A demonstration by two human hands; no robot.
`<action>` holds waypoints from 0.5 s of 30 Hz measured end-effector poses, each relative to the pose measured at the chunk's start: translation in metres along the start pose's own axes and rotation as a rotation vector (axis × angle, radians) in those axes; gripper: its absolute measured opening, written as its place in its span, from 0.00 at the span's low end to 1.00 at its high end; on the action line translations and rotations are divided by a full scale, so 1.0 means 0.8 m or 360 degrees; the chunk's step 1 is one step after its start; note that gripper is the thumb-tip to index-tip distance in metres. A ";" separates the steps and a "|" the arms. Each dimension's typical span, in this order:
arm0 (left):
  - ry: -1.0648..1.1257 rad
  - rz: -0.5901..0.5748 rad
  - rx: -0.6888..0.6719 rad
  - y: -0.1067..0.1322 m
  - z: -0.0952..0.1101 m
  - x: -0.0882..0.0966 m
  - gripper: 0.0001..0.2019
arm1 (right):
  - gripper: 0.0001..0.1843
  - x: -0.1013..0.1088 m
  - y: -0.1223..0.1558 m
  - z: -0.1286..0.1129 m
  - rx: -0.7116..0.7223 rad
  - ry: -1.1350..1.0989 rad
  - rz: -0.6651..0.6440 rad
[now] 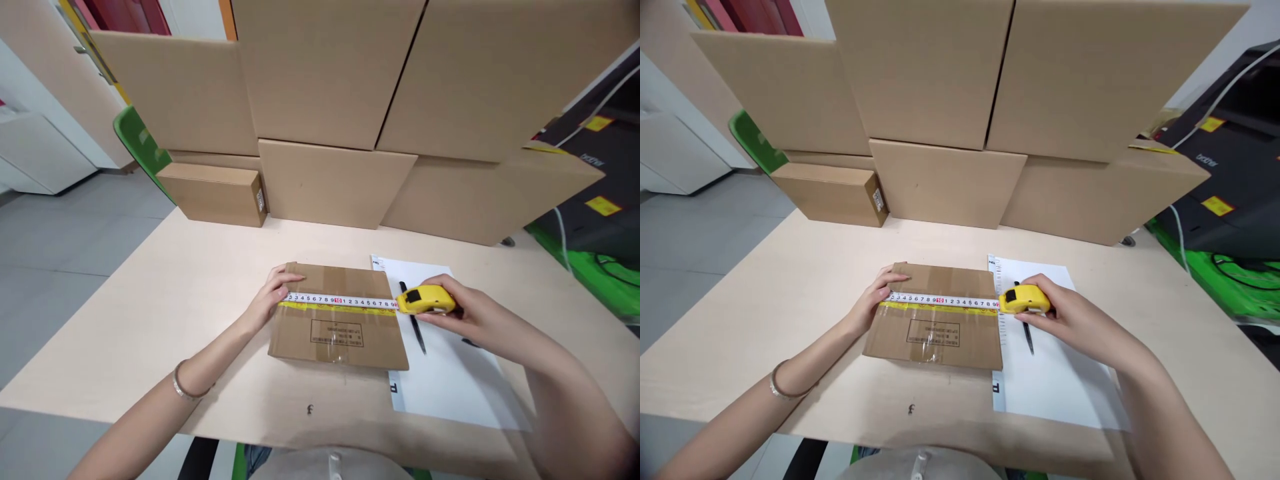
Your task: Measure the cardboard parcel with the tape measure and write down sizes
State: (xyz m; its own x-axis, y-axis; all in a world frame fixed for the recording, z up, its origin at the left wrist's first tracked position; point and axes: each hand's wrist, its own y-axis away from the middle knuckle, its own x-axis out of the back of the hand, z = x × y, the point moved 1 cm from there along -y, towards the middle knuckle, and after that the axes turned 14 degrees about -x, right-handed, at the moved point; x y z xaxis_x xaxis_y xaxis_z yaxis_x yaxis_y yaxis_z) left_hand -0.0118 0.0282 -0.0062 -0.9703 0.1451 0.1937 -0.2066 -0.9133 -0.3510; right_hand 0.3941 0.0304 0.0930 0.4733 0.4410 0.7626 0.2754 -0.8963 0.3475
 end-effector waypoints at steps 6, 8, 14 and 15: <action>-0.0055 -0.0005 -0.0001 0.000 0.008 0.000 0.25 | 0.22 -0.017 0.002 0.007 -0.0044 -0.0036 0.0048; -0.0088 0.0000 0.0010 0.000 0.009 0.000 0.25 | 0.22 -0.019 0.003 0.003 -0.0035 -0.0021 0.0089; -0.0036 0.0034 -0.0009 0.001 0.004 0.000 0.26 | 0.20 -0.008 0.012 -0.024 0.0037 0.0004 0.0093; -0.0020 0.0040 -0.0010 0.001 0.003 0.000 0.26 | 0.19 -0.007 0.011 -0.035 0.0061 0.0027 0.0086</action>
State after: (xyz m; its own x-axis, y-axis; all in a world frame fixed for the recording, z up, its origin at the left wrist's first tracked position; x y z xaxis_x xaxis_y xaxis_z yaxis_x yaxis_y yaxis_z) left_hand -0.0118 0.0267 -0.0043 -0.9735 0.1175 0.1960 -0.1831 -0.9143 -0.3613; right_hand 0.3705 0.0186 0.1070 0.4738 0.3911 0.7890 0.2820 -0.9162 0.2848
